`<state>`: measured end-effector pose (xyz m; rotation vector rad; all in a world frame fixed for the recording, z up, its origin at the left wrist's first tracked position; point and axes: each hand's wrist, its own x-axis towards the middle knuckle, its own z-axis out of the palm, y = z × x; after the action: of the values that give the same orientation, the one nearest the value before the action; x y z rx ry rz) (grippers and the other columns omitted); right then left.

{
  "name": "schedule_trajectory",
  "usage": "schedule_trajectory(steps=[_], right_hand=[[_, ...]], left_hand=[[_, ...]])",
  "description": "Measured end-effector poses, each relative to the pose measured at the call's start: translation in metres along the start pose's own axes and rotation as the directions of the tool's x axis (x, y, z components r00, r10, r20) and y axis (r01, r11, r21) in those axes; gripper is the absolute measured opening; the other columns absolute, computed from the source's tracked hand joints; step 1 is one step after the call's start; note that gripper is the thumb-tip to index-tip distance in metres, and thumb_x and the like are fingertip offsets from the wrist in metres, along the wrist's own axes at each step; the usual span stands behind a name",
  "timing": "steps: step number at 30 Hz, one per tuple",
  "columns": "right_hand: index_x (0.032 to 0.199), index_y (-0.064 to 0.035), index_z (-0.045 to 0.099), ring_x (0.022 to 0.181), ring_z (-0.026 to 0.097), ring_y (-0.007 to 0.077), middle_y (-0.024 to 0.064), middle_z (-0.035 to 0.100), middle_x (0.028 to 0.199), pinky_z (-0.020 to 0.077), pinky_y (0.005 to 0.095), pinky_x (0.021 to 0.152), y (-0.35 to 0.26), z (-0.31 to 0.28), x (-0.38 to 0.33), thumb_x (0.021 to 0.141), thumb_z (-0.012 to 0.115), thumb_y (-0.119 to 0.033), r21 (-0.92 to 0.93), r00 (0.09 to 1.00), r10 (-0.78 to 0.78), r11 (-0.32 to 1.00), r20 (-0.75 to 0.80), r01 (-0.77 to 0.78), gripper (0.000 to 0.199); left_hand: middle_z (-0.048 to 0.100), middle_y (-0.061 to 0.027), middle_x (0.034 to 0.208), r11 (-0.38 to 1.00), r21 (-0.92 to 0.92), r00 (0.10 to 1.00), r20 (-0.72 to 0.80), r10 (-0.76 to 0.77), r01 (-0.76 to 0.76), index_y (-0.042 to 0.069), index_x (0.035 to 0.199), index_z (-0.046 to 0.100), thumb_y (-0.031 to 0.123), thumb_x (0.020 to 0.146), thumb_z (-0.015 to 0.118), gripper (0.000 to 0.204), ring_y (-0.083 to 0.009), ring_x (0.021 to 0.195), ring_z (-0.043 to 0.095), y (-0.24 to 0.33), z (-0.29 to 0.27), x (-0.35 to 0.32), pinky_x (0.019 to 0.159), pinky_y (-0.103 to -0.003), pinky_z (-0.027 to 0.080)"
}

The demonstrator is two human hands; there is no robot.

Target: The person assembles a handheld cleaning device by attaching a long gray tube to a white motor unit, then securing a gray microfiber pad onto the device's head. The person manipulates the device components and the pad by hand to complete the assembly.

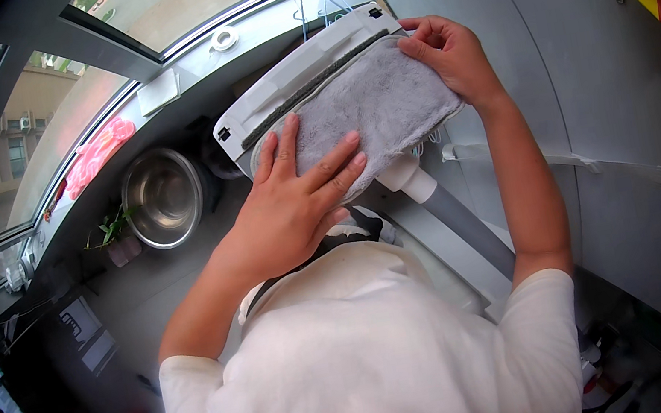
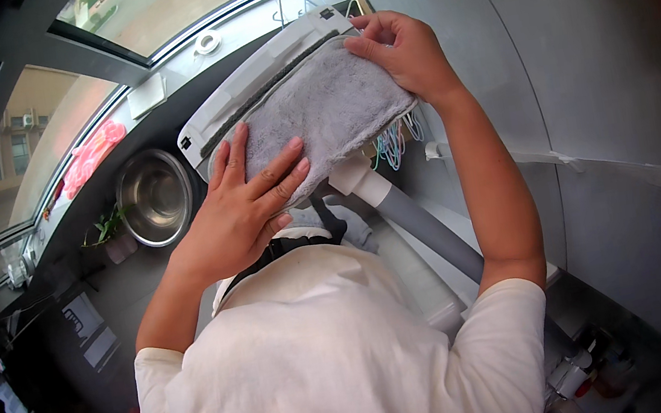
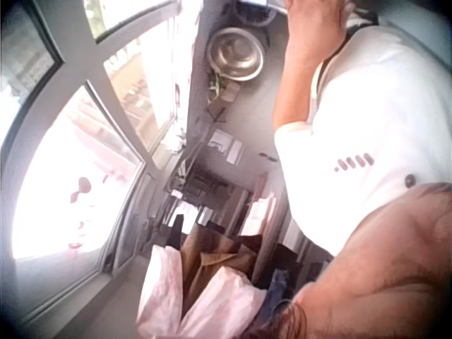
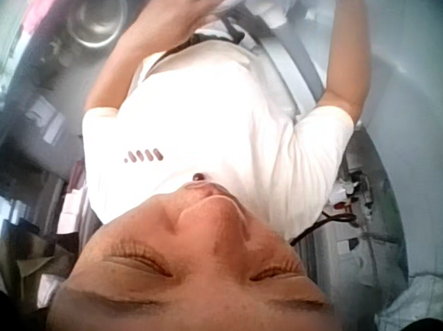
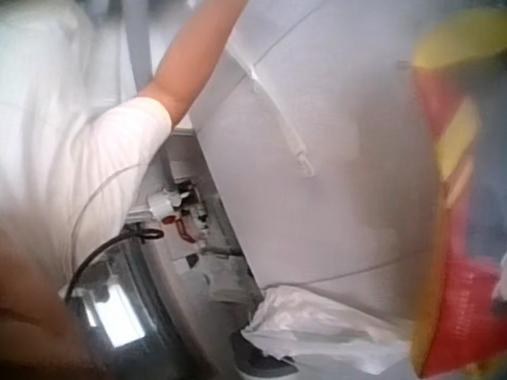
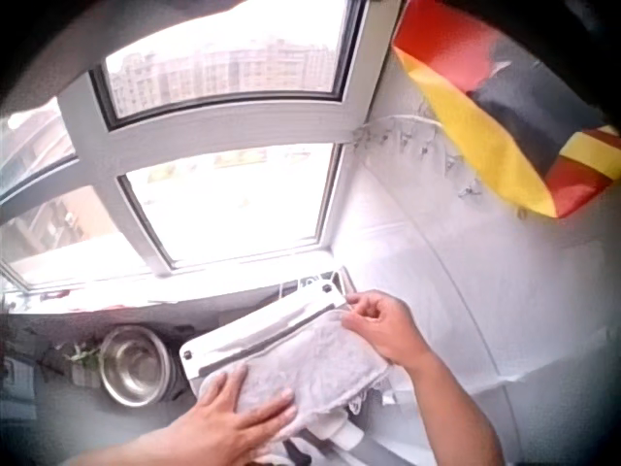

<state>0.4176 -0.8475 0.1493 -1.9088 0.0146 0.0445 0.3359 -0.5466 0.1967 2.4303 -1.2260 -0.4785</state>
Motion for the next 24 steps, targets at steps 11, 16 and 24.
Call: schedule_trajectory(steps=[11,16,24], right_hand=[[0.076,-0.0115,0.064,0.085,0.063,0.0189,0.0003,0.064,0.092,0.0514,0.0321,0.075,-0.063,0.002,-0.058,0.070,0.077,-0.018,-0.455,0.509,-0.760,0.316,0.404,0.833,0.016],[0.084,-0.0127,0.068,0.088,0.063,0.0178,-0.0004,0.064,0.091,0.0524,0.0318,0.075,-0.044,0.001,-0.079,0.070,0.069,-0.010,-0.378,0.414,-0.709,0.220,0.571,0.899,0.014],[0.091,-0.0105,0.070,0.090,0.064,0.0190,0.0015,0.066,0.094,0.0541,0.0315,0.077,-0.033,0.004,-0.080,0.071,0.069,-0.009,-0.419,0.395,-0.737,0.167,0.548,0.893,0.020]], left_hand=[[0.032,-0.0011,0.155,1.000,-0.024,0.998,-0.070,0.002,-0.004,0.027,0.144,0.043,0.016,0.090,0.058,0.058,-0.0509,0.142,0.008,-0.001,0.003,0.000,0.114,-0.062,0.008],[0.034,-0.0018,0.153,0.996,0.048,0.986,-0.149,0.079,-0.073,0.034,0.141,0.045,0.007,0.082,0.065,0.068,-0.0524,0.141,0.012,0.002,0.009,0.002,0.112,-0.064,0.011],[0.037,0.0020,0.152,1.000,-0.013,0.994,-0.107,-0.008,0.007,0.024,0.142,0.046,0.008,0.084,0.062,0.062,-0.0479,0.143,0.011,0.004,0.010,0.002,0.114,-0.060,0.007]])
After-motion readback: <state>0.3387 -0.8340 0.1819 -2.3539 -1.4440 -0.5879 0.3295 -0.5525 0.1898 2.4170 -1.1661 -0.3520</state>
